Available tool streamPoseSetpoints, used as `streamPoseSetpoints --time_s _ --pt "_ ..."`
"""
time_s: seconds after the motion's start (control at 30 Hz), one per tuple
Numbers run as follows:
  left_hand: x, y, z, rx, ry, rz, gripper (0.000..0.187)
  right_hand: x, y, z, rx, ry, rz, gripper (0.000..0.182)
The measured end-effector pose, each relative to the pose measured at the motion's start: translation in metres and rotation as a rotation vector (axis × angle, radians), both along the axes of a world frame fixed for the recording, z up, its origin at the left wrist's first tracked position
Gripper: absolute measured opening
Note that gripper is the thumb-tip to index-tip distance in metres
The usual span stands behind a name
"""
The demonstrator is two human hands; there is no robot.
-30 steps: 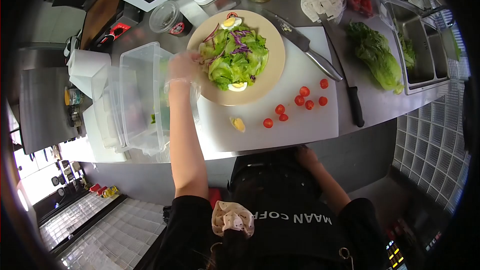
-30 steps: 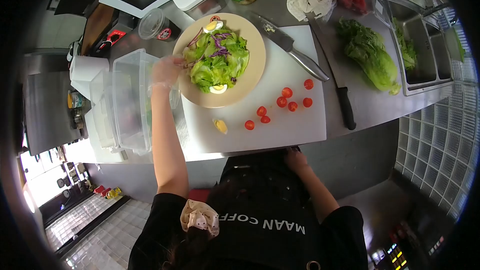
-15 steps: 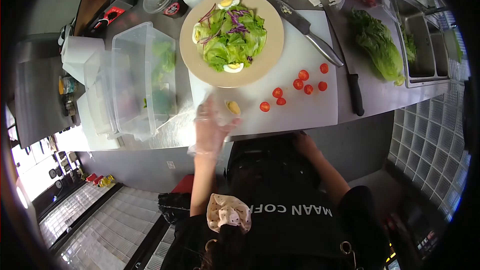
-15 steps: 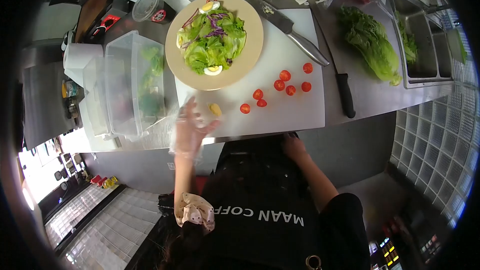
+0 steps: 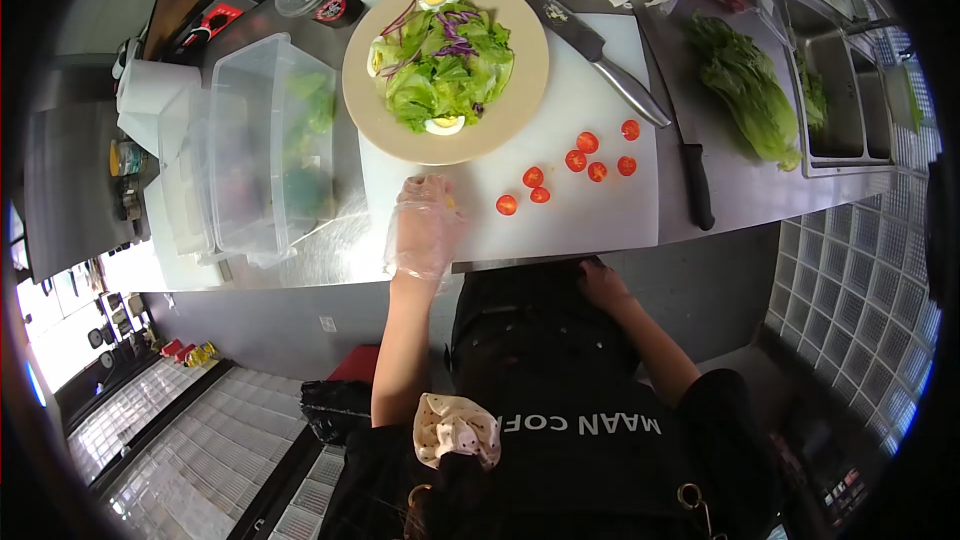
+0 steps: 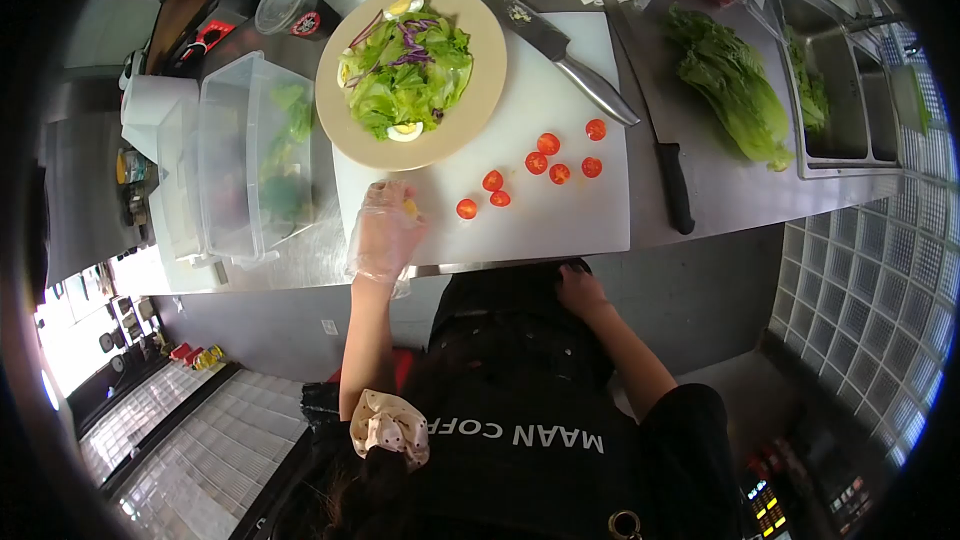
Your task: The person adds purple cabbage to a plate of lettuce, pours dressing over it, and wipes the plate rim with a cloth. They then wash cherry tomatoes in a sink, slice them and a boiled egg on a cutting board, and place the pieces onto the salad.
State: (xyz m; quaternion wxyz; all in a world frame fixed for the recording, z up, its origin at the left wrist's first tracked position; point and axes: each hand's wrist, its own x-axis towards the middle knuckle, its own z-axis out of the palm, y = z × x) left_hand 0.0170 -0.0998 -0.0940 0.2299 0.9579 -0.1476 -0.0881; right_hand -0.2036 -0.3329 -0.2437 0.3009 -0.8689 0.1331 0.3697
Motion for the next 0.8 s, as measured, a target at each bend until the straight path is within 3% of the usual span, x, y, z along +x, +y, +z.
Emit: streamPoseSetpoints --time_s 0.3,0.4,0.47,0.57,0.63,0.7,0.8 --pt "0.001 -0.01 0.024 0.062 0.056 0.025 0.023 -0.002 -0.008 -0.006 -0.022 0.043 0.012 0.034" --pt "0.01 -0.027 0.058 0.044 -0.054 -0.073 0.02 0.0 -0.01 -0.004 -0.01 0.038 0.017 0.034" --pt "0.034 -0.058 0.081 -0.028 -0.279 -0.301 0.018 0.003 -0.011 -0.002 0.014 0.027 0.03 0.032" --pt "0.076 -0.104 0.08 -0.018 -0.365 -0.417 0.016 0.001 -0.008 -0.006 0.006 -0.036 0.008 0.031" --pt "0.099 -0.132 0.076 0.163 -0.188 -0.373 0.016 -0.004 -0.008 -0.012 0.009 -0.041 -0.028 0.031" --pt "0.124 -0.147 0.047 0.262 -0.203 -0.39 0.016 -0.013 -0.009 -0.02 0.012 -0.038 -0.073 0.031" --pt "0.136 -0.158 0.041 0.395 -0.162 -0.384 0.017 -0.025 -0.011 -0.021 -0.027 -0.1 -0.109 0.035"
